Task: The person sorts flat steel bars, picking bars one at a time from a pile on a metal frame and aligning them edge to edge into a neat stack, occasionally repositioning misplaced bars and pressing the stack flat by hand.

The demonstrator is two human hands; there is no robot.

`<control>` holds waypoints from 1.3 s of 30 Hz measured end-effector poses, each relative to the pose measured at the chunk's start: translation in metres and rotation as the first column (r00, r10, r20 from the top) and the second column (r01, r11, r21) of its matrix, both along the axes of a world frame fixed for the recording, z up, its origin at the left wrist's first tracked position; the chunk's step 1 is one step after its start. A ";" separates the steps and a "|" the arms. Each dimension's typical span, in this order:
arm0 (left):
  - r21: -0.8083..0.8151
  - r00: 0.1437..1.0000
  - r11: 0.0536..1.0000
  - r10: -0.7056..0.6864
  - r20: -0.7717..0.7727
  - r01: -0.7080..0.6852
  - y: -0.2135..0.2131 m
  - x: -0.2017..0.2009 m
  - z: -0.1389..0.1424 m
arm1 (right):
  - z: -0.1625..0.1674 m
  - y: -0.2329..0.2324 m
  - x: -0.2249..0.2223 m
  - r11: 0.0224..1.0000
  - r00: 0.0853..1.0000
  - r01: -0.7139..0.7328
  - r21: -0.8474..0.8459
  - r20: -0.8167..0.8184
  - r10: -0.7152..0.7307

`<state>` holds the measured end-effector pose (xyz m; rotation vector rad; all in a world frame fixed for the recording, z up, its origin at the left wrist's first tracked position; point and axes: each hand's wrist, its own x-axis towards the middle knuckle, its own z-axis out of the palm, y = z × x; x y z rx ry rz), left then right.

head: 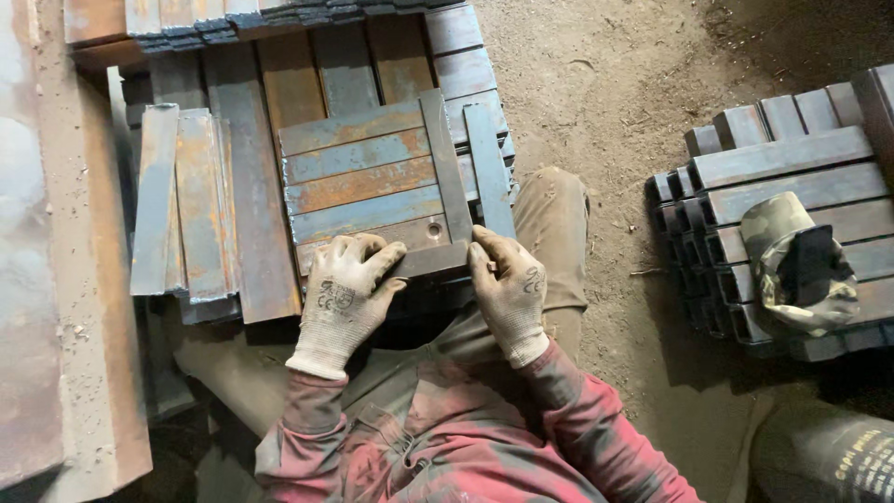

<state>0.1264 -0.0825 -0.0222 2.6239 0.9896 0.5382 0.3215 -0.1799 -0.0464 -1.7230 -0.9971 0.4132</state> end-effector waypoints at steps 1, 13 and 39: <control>0.007 1.000 1.000 -0.005 0.002 0.005 0.000 0.000 0.000 | 0.001 0.001 0.001 1.000 1.000 -0.012 0.021 0.028 0.012; 0.144 0.988 0.988 -0.035 -0.153 0.058 -0.012 0.015 0.012 | -0.027 0.006 0.038 0.990 0.991 0.105 -0.098 0.088 -0.096; 0.212 0.928 0.976 0.042 -0.371 0.041 -0.019 0.052 0.002 | -0.007 0.001 0.065 0.956 0.739 -0.294 0.002 -0.634 0.228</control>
